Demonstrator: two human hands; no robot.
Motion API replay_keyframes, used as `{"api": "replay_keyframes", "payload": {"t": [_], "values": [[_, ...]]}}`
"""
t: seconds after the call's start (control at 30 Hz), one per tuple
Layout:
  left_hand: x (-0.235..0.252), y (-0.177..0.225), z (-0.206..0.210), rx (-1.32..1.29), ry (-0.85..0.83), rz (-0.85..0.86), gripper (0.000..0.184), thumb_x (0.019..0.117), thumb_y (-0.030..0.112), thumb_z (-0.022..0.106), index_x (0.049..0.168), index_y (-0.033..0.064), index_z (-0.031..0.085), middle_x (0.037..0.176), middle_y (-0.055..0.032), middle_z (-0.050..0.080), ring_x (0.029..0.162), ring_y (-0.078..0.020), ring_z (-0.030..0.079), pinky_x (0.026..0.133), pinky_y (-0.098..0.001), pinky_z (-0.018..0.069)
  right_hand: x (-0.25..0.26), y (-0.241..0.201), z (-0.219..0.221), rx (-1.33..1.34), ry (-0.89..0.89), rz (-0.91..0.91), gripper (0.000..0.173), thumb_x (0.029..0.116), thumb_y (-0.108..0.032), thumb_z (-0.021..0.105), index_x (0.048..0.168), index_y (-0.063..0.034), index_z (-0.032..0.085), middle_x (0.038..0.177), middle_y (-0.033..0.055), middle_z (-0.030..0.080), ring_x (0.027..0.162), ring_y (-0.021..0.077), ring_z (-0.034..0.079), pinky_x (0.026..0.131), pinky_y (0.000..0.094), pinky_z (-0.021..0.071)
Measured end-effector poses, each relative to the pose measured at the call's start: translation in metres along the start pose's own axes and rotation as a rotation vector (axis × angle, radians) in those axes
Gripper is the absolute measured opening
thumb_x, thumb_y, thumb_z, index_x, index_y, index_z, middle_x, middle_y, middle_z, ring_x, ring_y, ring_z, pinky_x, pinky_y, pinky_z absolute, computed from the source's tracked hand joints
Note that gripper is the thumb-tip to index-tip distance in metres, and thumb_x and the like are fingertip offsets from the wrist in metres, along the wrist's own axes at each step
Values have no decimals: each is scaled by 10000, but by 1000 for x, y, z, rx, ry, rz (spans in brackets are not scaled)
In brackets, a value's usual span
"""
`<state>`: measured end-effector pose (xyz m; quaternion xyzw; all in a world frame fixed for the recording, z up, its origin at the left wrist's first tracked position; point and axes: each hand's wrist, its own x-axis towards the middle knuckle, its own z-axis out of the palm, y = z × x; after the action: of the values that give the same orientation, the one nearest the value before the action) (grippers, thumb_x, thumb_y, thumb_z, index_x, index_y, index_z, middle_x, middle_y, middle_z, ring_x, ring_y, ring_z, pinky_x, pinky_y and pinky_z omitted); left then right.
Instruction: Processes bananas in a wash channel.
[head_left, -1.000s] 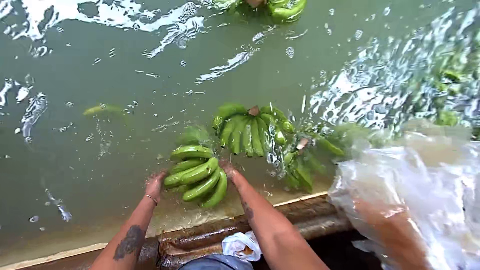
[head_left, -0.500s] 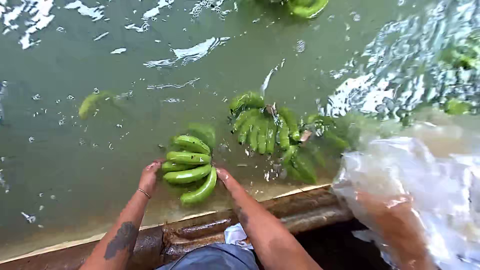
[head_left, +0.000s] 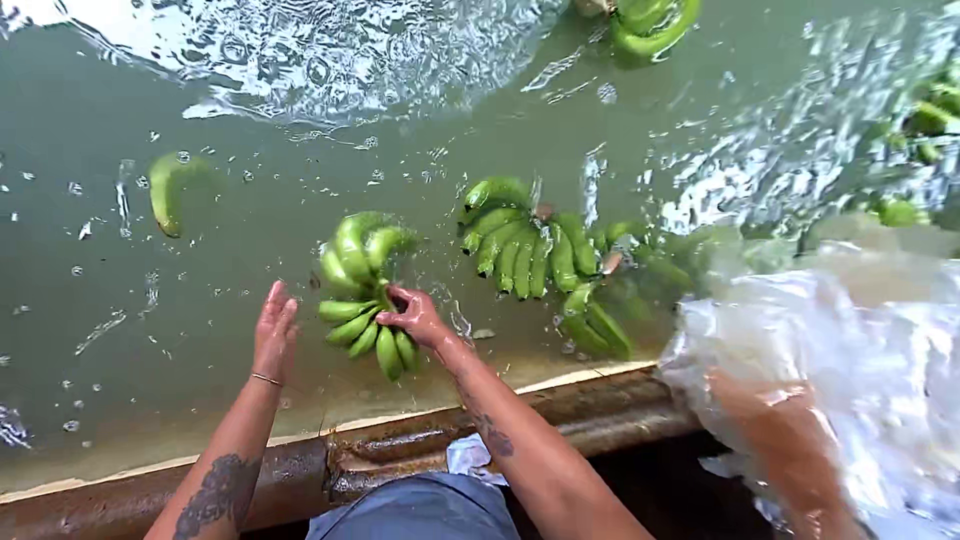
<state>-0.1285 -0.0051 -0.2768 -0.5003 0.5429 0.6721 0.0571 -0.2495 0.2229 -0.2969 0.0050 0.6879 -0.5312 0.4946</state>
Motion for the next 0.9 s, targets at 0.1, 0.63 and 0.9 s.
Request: {"api": "replay_keyframes", "payload": {"t": [0.1, 0.63, 0.9], "values": [[-8, 18, 2, 10, -54, -64, 684, 1070, 308, 479, 1645, 267, 111, 1570, -170, 401, 1310, -343, 536, 951, -563, 524, -13, -16, 11, -528, -264, -118, 578, 938, -194, 726, 1491, -168, 560, 1340, 191, 640, 1232, 331, 618, 1065, 559, 473], [-7, -17, 38, 150, 201, -443, 947, 923, 280, 768, 1595, 174, 110, 1376, -319, 504, 1027, -464, 654, 709, -591, 587, -79, 23, 5, -451, -282, 666, 411, 1111, -222, 436, 1479, -40, 416, 1105, 195, 627, 832, 259, 659, 777, 419, 557], [-31, -30, 61, 32, 290, -418, 989, 902, 262, 794, 1592, 157, 93, 1383, -328, 486, 1002, -471, 658, 671, -598, 587, -51, -2, -2, -410, -206, 741, 351, 1125, -290, 399, 1334, -20, 481, 786, 64, 587, 542, 110, 566, 537, 269, 505]]}}
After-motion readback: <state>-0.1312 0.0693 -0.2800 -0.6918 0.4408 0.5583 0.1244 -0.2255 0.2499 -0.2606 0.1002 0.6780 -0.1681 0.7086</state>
